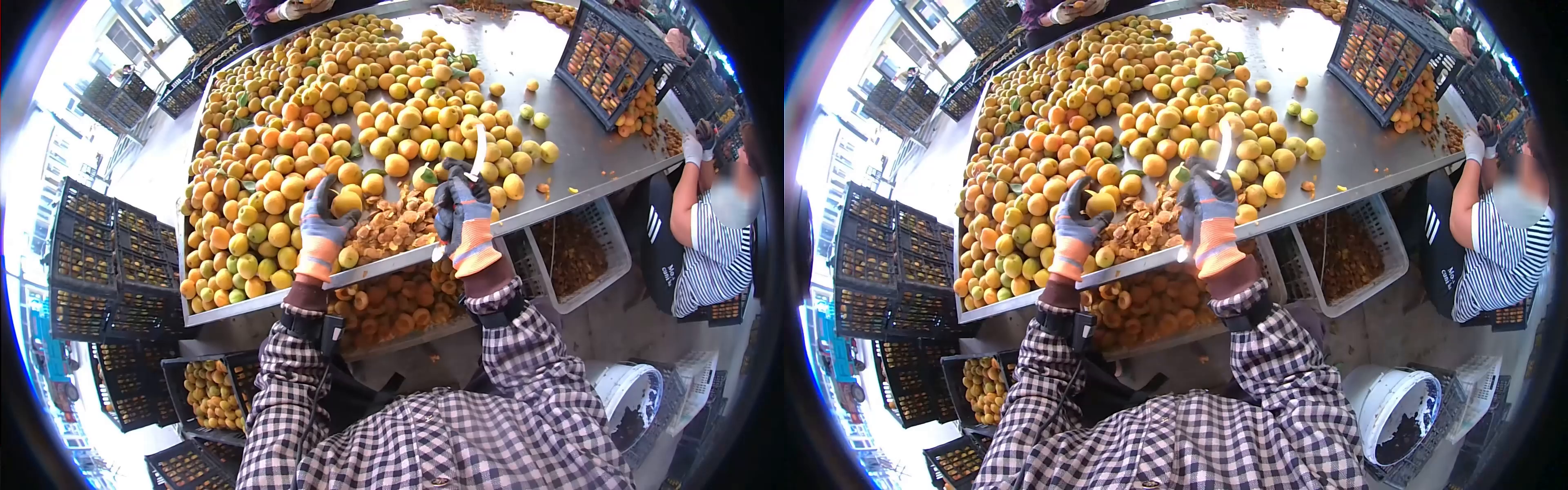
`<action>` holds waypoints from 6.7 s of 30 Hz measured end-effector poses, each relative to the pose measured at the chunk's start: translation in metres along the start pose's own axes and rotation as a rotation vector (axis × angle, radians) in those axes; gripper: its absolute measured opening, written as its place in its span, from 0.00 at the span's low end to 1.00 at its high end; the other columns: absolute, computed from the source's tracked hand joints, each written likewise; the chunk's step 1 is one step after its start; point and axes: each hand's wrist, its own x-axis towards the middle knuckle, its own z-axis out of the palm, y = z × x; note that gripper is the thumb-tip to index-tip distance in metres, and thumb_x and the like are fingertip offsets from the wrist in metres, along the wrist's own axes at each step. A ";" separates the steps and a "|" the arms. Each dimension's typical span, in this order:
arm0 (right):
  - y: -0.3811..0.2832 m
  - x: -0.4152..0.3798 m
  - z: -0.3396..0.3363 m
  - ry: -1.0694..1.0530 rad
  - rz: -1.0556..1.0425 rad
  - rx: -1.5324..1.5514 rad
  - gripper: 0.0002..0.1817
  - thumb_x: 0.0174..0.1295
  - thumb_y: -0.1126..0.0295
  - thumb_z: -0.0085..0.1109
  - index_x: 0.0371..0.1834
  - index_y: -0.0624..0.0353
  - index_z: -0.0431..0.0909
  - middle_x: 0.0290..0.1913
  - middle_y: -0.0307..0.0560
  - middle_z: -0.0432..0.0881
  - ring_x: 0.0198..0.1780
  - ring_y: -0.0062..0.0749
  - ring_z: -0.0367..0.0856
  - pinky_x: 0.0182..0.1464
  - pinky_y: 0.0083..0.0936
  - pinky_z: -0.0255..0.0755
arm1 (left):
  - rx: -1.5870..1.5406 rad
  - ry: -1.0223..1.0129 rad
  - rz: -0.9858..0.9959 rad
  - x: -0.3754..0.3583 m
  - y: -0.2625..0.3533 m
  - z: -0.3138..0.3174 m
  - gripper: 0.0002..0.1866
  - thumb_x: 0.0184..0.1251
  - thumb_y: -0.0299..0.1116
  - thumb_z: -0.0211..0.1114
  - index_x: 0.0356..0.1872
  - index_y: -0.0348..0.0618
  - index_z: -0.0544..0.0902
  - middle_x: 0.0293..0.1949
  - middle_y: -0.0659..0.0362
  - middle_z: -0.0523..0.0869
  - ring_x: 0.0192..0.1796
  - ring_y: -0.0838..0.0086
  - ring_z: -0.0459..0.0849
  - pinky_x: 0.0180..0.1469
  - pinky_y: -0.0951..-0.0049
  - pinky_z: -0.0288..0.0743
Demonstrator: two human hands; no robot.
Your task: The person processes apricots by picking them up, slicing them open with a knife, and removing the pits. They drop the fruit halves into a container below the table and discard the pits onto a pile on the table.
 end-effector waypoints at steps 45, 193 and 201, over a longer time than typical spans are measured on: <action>0.067 -0.041 -0.020 -0.652 -0.373 -1.043 0.16 0.63 0.70 0.60 0.53 0.60 0.76 0.39 0.58 0.83 0.44 0.56 0.81 0.41 0.41 0.76 | -0.705 -0.440 -0.308 -0.013 0.054 -0.034 0.41 0.50 0.36 0.80 0.65 0.37 0.69 0.56 0.56 0.80 0.59 0.72 0.78 0.60 0.72 0.73; 0.042 -0.051 -0.007 -0.747 -0.478 -1.119 0.32 0.59 0.72 0.61 0.69 0.53 0.64 0.54 0.56 0.80 0.53 0.52 0.80 0.50 0.38 0.77 | -0.518 -0.047 -0.292 -0.074 0.073 -0.002 0.29 0.51 0.24 0.76 0.56 0.33 0.76 0.51 0.55 0.82 0.54 0.73 0.80 0.59 0.71 0.75; 0.048 -0.050 -0.017 -0.776 -0.607 -1.224 0.33 0.57 0.72 0.62 0.68 0.54 0.64 0.50 0.53 0.82 0.48 0.52 0.82 0.46 0.40 0.78 | -0.465 -0.072 -0.226 -0.076 0.074 -0.004 0.29 0.51 0.23 0.75 0.56 0.33 0.76 0.52 0.55 0.82 0.54 0.73 0.80 0.59 0.71 0.75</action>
